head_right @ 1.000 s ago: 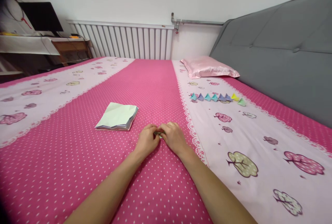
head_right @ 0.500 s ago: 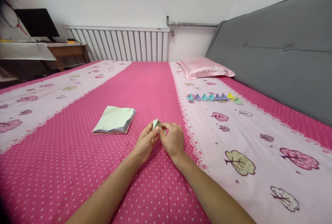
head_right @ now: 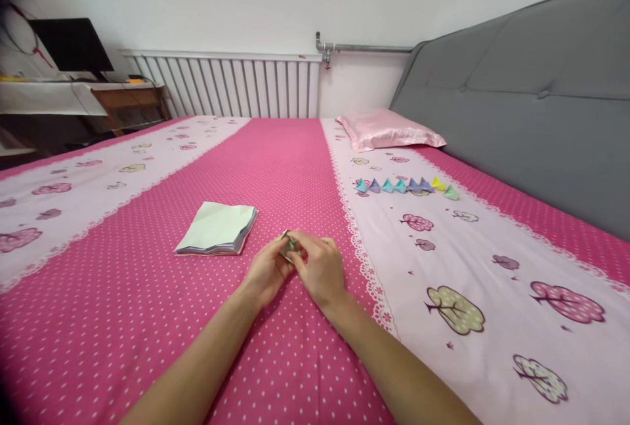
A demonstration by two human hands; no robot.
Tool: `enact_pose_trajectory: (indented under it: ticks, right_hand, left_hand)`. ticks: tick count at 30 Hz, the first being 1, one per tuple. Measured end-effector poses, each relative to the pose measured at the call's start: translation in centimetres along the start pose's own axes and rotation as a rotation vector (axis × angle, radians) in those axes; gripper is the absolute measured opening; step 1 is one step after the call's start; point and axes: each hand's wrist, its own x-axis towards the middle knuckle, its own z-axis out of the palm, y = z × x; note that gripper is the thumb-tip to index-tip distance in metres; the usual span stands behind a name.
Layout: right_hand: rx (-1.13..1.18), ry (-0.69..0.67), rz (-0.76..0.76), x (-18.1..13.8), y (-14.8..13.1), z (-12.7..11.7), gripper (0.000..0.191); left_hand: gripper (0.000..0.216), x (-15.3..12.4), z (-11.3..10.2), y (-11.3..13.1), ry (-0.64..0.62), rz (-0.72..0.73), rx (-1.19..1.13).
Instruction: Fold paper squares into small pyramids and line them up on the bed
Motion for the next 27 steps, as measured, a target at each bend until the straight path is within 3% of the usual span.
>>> enact_pose_trajectory:
  ticks: [11,19,27]
  right_hand:
    - [-0.018,-0.006,-0.029,0.07,0.03,-0.14,0.016]
    - [-0.138,-0.09,-0.076,0.25,-0.12,-0.54,0.012]
    - [-0.047,-0.047,0.058,0.15,0.33,-0.08,0.009]
  left_hand:
    - [0.014,-0.08,0.19,0.16,-0.007,-0.061,-0.025]
    - [0.015,-0.16,-0.03,-0.02,0.007,-0.095,0.047]
    - [0.018,-0.19,-0.4,-0.7,-0.061,-0.023,0.18]
